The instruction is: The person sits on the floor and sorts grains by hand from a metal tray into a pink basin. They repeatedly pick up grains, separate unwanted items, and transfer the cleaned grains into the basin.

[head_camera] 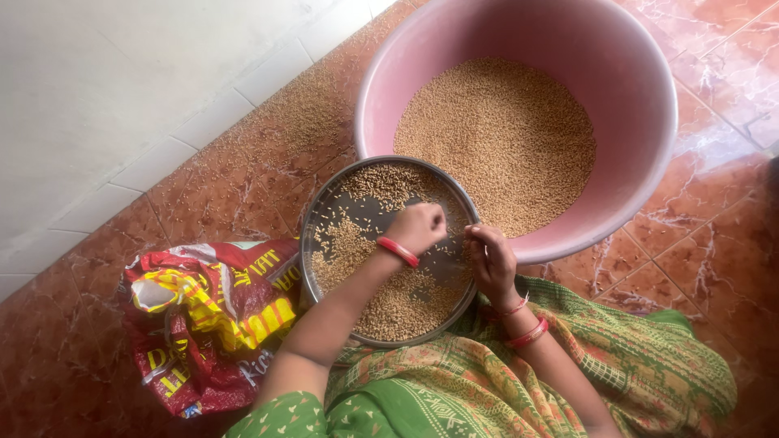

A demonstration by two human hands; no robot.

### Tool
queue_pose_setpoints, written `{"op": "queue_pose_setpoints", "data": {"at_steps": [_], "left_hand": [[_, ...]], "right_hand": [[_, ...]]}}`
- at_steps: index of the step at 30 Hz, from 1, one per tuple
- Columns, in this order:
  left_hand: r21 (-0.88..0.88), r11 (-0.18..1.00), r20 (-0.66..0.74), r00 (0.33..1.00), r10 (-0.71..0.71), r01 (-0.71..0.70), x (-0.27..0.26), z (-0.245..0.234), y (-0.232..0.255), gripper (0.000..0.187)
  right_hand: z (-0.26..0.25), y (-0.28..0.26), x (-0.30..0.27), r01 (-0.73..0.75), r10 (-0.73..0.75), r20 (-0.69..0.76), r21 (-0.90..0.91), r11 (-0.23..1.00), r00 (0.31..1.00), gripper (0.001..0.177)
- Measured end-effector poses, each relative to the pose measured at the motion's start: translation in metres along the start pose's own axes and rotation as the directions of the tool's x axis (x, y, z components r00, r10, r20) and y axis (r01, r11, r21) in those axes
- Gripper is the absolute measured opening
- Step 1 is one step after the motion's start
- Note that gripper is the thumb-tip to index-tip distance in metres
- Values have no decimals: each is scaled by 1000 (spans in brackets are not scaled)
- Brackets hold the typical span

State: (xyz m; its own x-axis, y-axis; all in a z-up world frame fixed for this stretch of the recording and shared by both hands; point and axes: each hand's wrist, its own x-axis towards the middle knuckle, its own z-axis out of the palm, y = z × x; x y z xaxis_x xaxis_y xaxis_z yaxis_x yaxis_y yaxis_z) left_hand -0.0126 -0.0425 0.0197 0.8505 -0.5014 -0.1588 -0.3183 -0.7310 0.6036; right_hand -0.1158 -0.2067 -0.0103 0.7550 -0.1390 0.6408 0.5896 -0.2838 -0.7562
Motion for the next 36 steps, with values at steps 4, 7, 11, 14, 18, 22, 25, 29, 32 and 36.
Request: {"op": "queue_pose_setpoints", "data": {"at_steps": [4,7,11,14,18,22,25,29,32,36], "left_hand": [[-872,427,221,971,-93,239,-8,-20,-35,7],[-935,291,211,978,-4,203,-13,-15,-43,5],[-571,790,219,969,-118,225,-11,4,-22,6],[-173,977,120,987,-108,128,-13,14,-1,10],[101,995,-4,1000,-16,16,-15,24,15,14],[241,962,-66,987,149,-129,-16,28,15,16],[-26,990,175,976,-128,135,-7,12,5,10],[-802,529,205,959,-194,278,-28,-29,-30,9],[-952,184,229,968,-102,244,-35,-34,-41,13],[-971,12,241,970,19,240,-32,-22,-40,12]], "right_hand": [[-1,0,-3,-25,25,-1,30,999,1000,22],[-1,1,-3,-45,45,2,-7,999,999,22],[-1,1,-2,-26,27,6,-4,1000,1000,22],[0,1,-1,-2,2,6,-10,1000,1000,22],[-1,-1,-1,-37,37,6,-2,999,999,22],[-1,-1,-3,0,0,-5,-45,999,1000,21],[0,4,-4,-41,40,11,22,999,999,23],[0,5,-6,-47,47,-3,27,999,999,21],[1,4,-5,-22,22,-18,9,1000,1000,21],[2,5,-5,-21,21,-15,-1,1000,1000,20]]}}
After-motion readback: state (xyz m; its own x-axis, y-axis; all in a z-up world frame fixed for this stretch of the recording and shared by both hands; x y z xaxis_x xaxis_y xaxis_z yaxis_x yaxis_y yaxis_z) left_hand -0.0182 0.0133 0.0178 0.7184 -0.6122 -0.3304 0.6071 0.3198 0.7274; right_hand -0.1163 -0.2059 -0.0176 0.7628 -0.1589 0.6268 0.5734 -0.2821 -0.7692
